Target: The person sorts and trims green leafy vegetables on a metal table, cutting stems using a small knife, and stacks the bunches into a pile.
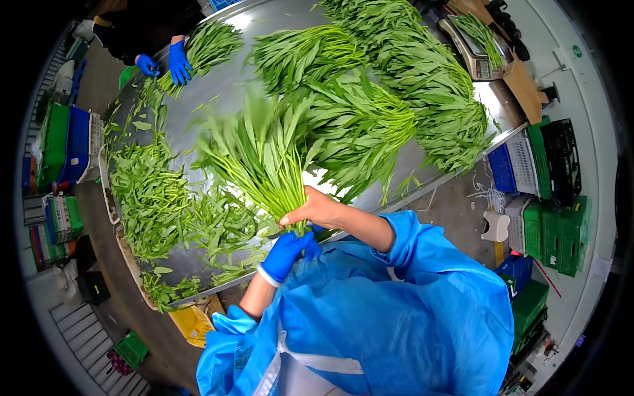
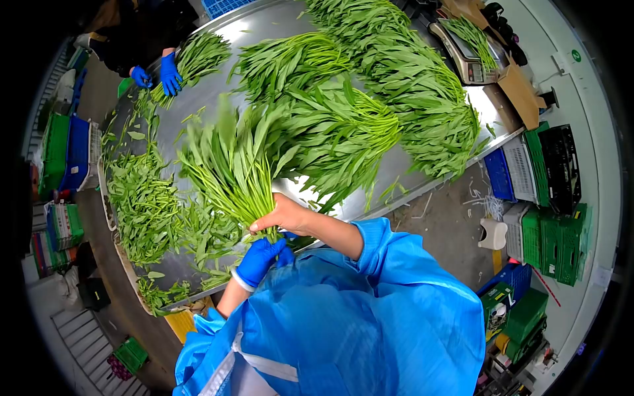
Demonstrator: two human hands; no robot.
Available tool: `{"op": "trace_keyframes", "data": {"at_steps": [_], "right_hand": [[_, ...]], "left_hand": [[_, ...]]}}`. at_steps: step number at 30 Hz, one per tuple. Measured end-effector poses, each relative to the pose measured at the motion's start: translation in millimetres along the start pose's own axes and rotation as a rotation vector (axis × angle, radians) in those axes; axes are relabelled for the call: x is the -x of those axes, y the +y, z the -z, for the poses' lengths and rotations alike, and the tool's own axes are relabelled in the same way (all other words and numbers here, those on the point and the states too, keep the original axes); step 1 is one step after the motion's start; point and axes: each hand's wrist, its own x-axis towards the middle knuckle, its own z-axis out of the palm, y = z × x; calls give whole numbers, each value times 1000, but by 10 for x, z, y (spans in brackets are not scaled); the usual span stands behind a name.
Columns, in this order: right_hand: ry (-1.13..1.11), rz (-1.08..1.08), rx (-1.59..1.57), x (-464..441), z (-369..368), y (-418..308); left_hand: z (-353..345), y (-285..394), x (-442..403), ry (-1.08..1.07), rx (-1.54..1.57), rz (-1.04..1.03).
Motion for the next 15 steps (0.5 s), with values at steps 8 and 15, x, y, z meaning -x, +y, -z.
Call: {"op": "trace_keyframes", "data": {"at_steps": [8,15], "right_hand": [[-193,-165,241,546,895,-863],[-454,-550,814,925,2240,-1873]], "left_hand": [[-96,246,211,261,35,-146],[544,-568,303,565,-52,-76]]}}
